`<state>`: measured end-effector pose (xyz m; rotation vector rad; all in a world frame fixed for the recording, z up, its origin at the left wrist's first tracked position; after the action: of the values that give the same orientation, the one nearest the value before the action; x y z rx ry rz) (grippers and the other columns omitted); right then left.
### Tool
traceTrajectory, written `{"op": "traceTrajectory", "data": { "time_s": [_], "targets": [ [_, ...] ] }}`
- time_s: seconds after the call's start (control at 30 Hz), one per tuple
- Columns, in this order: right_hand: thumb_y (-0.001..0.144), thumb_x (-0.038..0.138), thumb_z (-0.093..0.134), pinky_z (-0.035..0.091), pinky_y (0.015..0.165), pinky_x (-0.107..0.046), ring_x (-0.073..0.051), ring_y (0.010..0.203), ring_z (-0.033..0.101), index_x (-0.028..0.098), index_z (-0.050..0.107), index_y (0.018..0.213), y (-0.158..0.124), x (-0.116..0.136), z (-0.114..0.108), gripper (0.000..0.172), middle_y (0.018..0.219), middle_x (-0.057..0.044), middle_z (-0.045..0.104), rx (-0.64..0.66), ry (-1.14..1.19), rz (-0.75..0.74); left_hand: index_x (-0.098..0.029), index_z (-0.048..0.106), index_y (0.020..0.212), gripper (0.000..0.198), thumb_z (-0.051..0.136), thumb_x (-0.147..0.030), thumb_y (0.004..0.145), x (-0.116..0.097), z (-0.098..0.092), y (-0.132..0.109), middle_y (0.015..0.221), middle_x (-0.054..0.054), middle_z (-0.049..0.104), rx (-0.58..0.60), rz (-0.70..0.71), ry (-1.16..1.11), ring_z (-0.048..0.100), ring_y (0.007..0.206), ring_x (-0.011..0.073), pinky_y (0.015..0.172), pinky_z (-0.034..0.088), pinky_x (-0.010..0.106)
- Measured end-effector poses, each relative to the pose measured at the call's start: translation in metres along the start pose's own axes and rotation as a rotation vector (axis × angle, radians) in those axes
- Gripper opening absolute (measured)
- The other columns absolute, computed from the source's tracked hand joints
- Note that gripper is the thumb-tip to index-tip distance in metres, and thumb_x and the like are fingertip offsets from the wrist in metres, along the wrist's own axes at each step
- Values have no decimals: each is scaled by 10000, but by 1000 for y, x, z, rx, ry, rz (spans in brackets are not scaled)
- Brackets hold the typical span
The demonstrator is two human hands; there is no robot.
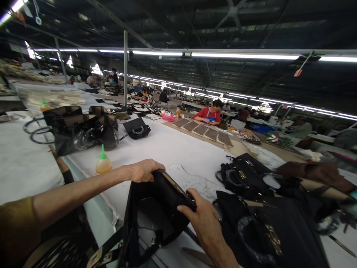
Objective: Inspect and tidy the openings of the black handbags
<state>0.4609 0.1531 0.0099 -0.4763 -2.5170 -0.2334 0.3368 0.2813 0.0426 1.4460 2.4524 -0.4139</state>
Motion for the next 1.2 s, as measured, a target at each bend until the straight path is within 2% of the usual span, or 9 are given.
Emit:
{"op": "traceTrajectory", "data": {
  "time_s": [0.17,0.27,0.37,0.47,0.6,0.67,0.77,0.87,1.2],
  "targets": [
    [765,404,478,370,604,-237,-161,678,512,183,578,718,13,2,5,246,697,13,597,124,147,-150,-191,552,993,405,505,-89,604,8,29,-8,778,-48,590,254,121,-572,542,688,115,595,418,175],
    [754,400,489,381,616,-242,-167,688,521,166,591,737,20,0,3,256,714,6,610,177,181,-179,-191,553,992,402,555,-119,597,7,33,-14,787,-53,595,314,149,-632,543,684,116,578,416,169],
    [755,406,490,401,668,-264,-185,740,544,178,604,851,21,1,2,272,779,-4,630,182,135,-194,-232,535,1019,457,650,-194,578,4,23,-15,777,-66,596,242,174,-419,549,689,126,577,412,174],
    [752,412,502,403,768,-313,-215,859,550,211,547,1057,19,-6,-3,368,928,-28,632,57,56,-146,-266,483,1094,582,708,-299,558,-7,7,-17,764,-48,599,71,228,-4,564,717,167,606,413,213],
    [758,348,510,354,900,-351,-220,1032,493,210,460,1179,13,0,-5,446,1138,-56,560,-99,-43,-218,-258,354,1192,636,660,-259,635,-33,-1,-26,987,22,588,-75,350,322,585,809,208,662,424,263],
    [780,304,472,344,920,-337,-208,1068,472,199,468,1172,9,13,-1,406,1187,-59,527,-109,-75,-308,-247,304,1207,609,594,-172,677,-39,-4,-28,1100,43,536,-129,378,374,587,831,198,686,428,266],
    [794,310,438,364,897,-337,-214,1035,498,181,501,1139,11,12,0,373,1140,-70,559,-83,-79,-229,-234,314,1149,499,515,-110,710,-39,-10,-30,1165,48,477,-191,375,389,586,831,173,700,433,258],
    [788,340,443,400,818,-323,-212,924,544,204,540,1069,15,7,-1,327,1003,-46,622,-26,-27,-131,-235,365,1035,348,496,-114,737,-38,-13,-34,1160,25,462,-205,386,383,582,802,148,675,439,242],
    [808,390,419,382,659,-262,-181,775,546,223,570,966,13,14,-4,275,843,-3,634,-37,-18,-150,-228,440,895,133,499,-175,788,-40,-13,-39,1165,8,460,-236,451,392,567,776,119,646,417,213]
  ]
}}
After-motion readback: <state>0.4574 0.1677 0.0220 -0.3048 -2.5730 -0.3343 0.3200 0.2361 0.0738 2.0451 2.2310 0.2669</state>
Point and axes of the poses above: each hand's wrist, its own y-axis towards the middle knuckle, its own z-axis out of the palm, x = y × z, the point moved 10 cm from there along y, towards the middle knuckle
